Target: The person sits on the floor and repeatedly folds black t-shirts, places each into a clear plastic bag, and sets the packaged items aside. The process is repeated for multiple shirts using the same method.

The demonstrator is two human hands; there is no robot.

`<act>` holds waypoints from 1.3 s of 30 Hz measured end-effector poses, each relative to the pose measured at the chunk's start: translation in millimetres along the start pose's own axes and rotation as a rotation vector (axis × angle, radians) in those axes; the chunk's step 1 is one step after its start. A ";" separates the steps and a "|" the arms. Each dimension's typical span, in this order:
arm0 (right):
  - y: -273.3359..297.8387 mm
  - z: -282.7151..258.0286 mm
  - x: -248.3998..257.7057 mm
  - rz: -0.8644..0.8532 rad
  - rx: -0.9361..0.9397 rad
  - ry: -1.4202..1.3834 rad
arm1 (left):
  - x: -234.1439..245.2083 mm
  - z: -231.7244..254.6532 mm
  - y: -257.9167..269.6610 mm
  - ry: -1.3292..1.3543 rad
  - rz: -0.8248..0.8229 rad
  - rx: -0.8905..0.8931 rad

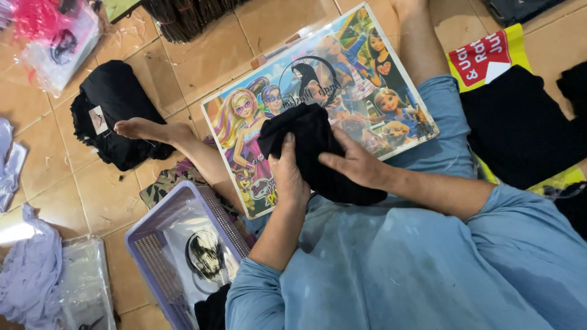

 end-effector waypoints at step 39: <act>-39.2 72.2 36.8 0.109 -0.120 0.353 | -3.5 -17.1 32.8 0.084 0.162 0.237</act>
Point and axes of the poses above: each hand's wrist, its own y-axis away from the middle knuckle, its own x-axis out of the back of the hand, z = x × y, the point moved 3 cm from there along -y, towards the middle knuckle
